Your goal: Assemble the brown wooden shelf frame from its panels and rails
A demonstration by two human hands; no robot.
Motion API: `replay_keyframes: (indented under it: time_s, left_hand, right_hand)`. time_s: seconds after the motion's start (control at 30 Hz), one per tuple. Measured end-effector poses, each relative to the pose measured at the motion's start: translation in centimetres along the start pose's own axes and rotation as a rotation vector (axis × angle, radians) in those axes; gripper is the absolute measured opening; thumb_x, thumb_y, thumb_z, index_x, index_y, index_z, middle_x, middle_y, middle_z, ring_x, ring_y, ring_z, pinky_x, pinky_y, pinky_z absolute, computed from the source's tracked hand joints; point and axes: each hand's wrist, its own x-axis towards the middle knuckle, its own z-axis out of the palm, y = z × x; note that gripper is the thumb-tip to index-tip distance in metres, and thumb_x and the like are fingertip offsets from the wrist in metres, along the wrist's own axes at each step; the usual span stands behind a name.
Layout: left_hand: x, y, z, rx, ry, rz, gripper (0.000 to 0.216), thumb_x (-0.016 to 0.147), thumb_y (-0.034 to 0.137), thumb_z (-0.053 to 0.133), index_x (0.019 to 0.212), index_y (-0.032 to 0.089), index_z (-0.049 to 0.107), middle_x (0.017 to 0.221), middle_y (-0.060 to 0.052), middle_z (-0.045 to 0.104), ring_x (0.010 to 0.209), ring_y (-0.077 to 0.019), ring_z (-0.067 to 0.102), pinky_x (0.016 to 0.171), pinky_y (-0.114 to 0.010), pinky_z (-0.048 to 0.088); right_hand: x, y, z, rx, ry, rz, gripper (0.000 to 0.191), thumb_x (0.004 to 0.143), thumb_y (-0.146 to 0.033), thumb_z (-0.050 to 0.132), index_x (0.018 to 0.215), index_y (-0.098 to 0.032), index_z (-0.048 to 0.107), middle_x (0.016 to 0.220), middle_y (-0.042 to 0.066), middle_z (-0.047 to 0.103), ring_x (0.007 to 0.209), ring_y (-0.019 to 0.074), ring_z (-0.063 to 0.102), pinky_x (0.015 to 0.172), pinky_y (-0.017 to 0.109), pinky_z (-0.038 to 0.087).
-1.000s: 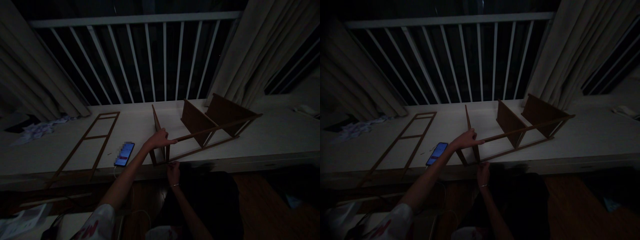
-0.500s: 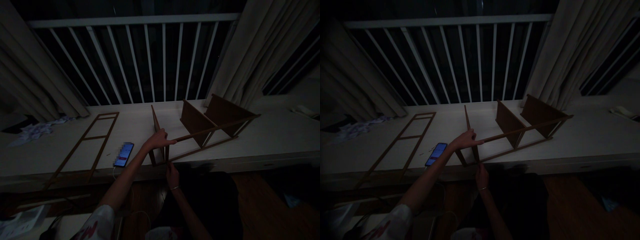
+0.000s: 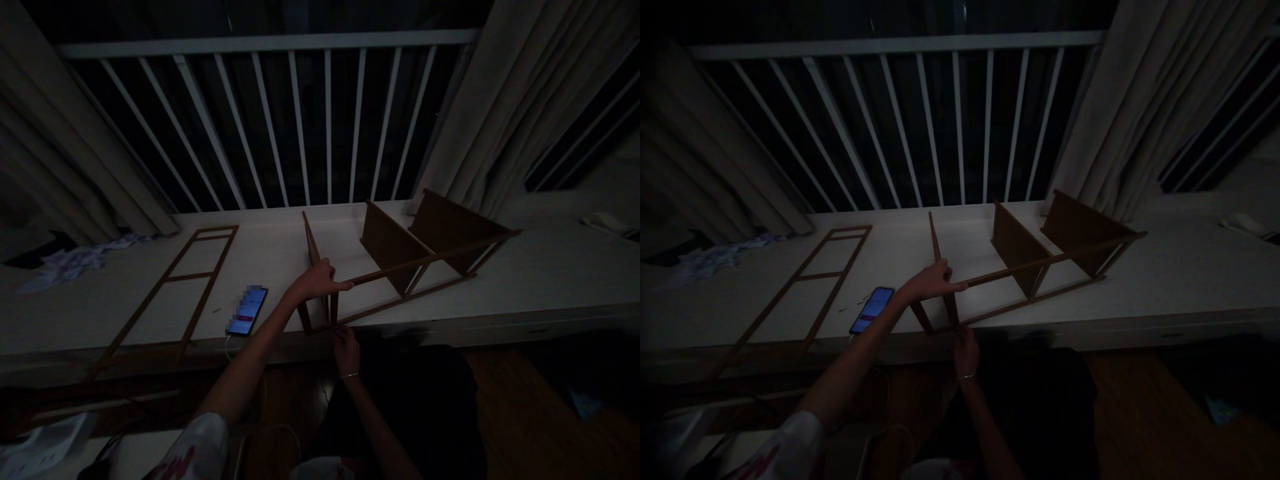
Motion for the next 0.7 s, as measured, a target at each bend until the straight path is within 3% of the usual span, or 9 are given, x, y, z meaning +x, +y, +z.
replay_keyframes:
  time_s: [0.27,0.5,0.7]
  left_hand:
    - [0.0,-0.1,0.0,-0.007,0.0,-0.007,0.049,0.063,0.064,0.039,0.064,0.016,0.05,0.083,-0.005,0.048,0.07,-0.0147,0.049,0.062,-0.026,0.037]
    - [-0.2,0.5,-0.4,-0.015,-0.02,-0.033,0.051,0.061,0.066,0.039,0.065,0.016,0.051,0.083,-0.005,0.048,0.072,-0.0153,0.049,0.064,-0.026,0.038]
    - [-0.2,0.4,-0.3,-0.016,-0.003,-0.021,0.053,0.06,0.068,0.039,0.064,0.016,0.052,0.082,-0.005,0.048,0.07,-0.0148,0.049,0.061,-0.025,0.038]
  right_hand:
    - [-0.1,0.1,-0.1,-0.014,-0.034,-0.004,0.017,0.075,-0.028,0.045,0.082,-0.019,0.057,0.072,0.005,0.065,0.066,0.0169,0.061,0.06,0.024,0.044]
    - [0.2,0.6,0.5,-0.028,0.013,-0.114,0.019,0.072,-0.022,0.047,0.083,-0.015,0.061,0.083,0.008,0.062,0.08,0.0183,0.057,0.074,0.03,0.043]
    - [0.5,1.6,1.1,0.075,-0.007,-0.041,0.019,0.071,-0.025,0.047,0.08,-0.015,0.062,0.08,0.007,0.064,0.075,0.0174,0.058,0.072,0.03,0.044]
